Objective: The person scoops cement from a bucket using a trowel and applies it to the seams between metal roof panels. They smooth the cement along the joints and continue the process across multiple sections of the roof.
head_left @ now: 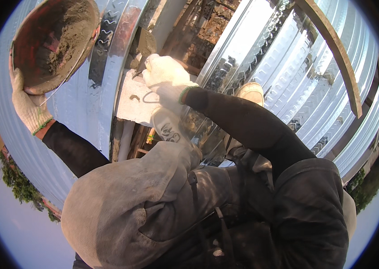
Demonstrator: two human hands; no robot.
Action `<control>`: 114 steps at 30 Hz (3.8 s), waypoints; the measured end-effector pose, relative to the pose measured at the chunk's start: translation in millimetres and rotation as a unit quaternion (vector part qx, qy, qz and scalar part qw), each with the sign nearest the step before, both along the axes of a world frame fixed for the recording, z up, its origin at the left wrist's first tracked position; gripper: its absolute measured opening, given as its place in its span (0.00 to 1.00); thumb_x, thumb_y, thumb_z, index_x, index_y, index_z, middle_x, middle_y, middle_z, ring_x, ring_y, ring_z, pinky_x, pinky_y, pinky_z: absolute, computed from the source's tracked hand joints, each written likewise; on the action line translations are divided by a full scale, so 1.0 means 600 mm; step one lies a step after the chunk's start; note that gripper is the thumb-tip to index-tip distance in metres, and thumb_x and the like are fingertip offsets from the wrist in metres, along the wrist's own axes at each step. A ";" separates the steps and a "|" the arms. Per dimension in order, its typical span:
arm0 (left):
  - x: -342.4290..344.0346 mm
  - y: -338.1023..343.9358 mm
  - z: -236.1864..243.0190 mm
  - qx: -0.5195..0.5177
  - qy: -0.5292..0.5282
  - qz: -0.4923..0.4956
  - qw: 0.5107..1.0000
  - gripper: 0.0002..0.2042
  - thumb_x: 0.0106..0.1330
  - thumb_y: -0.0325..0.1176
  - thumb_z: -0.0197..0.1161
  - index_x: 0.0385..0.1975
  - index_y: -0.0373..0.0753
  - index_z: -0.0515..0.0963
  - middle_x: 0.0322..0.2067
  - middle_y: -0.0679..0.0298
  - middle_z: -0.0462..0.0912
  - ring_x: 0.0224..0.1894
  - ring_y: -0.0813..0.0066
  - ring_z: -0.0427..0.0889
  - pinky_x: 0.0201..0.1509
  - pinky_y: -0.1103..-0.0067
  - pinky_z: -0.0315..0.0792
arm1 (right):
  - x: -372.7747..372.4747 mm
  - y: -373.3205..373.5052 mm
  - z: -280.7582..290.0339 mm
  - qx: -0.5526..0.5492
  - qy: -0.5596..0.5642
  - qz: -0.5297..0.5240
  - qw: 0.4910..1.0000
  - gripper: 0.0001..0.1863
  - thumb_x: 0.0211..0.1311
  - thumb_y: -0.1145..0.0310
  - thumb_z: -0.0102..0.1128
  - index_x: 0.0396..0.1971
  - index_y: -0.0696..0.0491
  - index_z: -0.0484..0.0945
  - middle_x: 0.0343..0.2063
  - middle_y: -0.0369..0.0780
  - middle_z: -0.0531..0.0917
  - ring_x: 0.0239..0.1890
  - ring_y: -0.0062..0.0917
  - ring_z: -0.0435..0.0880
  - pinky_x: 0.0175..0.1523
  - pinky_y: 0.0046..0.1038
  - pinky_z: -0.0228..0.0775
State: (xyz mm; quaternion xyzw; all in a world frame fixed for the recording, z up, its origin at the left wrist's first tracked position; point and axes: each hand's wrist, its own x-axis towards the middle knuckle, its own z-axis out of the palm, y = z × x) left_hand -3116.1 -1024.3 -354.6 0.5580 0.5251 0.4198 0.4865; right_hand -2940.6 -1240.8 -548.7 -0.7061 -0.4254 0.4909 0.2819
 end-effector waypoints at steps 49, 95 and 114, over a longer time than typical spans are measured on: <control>0.013 0.011 0.036 -0.009 0.112 -0.002 0.994 0.27 0.82 0.42 0.66 0.78 0.44 0.79 0.73 0.56 0.83 0.75 0.62 0.81 0.84 0.62 0.71 | 0.052 0.264 0.230 0.397 -0.416 0.381 0.724 0.10 0.62 0.68 0.68 0.40 0.53 0.93 0.33 0.47 0.93 0.38 0.40 0.97 0.43 0.42 0.90; 0.024 -0.034 -0.006 0.085 0.118 -0.026 0.989 0.26 0.79 0.42 0.69 0.75 0.49 0.83 0.72 0.60 0.84 0.77 0.62 0.80 0.83 0.61 0.72 | 0.112 0.247 0.246 0.084 -0.077 0.406 0.907 0.32 0.82 0.42 0.55 0.57 0.58 0.88 0.47 0.51 0.92 0.49 0.45 0.94 0.54 0.40 0.87; 0.068 -0.031 0.012 0.069 0.104 -0.010 0.992 0.28 0.78 0.42 0.69 0.76 0.42 0.81 0.73 0.57 0.83 0.77 0.63 0.79 0.83 0.63 0.72 | 0.098 0.256 0.209 0.057 0.042 0.332 0.941 0.27 0.80 0.47 0.61 0.46 0.60 0.88 0.30 0.43 0.88 0.32 0.27 0.89 0.43 0.33 0.84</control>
